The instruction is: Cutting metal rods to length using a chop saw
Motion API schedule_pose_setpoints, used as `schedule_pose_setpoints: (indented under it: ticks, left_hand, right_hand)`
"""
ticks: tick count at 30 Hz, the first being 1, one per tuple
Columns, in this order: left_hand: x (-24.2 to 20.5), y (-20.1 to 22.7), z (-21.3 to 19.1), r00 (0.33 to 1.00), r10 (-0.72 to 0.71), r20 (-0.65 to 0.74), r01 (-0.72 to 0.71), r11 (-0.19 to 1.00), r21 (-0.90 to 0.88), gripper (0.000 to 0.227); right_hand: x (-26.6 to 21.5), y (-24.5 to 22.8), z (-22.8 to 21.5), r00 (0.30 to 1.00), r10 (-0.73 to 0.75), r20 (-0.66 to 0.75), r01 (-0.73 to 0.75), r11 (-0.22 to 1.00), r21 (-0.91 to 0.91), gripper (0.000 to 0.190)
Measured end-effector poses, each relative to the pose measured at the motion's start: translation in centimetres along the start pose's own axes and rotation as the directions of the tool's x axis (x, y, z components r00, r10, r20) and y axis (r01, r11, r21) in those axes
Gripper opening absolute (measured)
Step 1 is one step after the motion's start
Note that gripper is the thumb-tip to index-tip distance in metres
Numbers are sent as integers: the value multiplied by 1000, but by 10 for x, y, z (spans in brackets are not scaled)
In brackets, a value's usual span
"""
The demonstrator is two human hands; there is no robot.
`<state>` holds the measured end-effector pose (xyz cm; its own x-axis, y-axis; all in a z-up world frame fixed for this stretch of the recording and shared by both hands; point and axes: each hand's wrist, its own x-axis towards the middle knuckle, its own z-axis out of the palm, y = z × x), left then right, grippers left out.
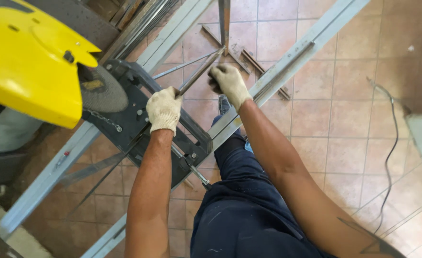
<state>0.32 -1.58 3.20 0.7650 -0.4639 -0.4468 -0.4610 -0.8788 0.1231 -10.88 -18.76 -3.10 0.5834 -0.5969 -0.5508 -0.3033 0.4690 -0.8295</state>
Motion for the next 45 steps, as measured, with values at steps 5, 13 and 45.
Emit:
schedule_pose_setpoints:
  ticks: [5,13,45]
  left_hand:
    - [-4,0,-1,1000,6,-17,-5,999,44,27]
    - [-11,5,-7,985,87,-150,-80,995,51,25]
    - [-118,-278,96,955,-53,-290,85,992,98,39]
  right_hand:
    - [-19,-16,14,775,-480,411,577,272,-770,29]
    - [-14,-52,60,411,-112,905,798,-436,-416,10]
    - [17,-53,58,504,58,862,765,-493,-414,13]
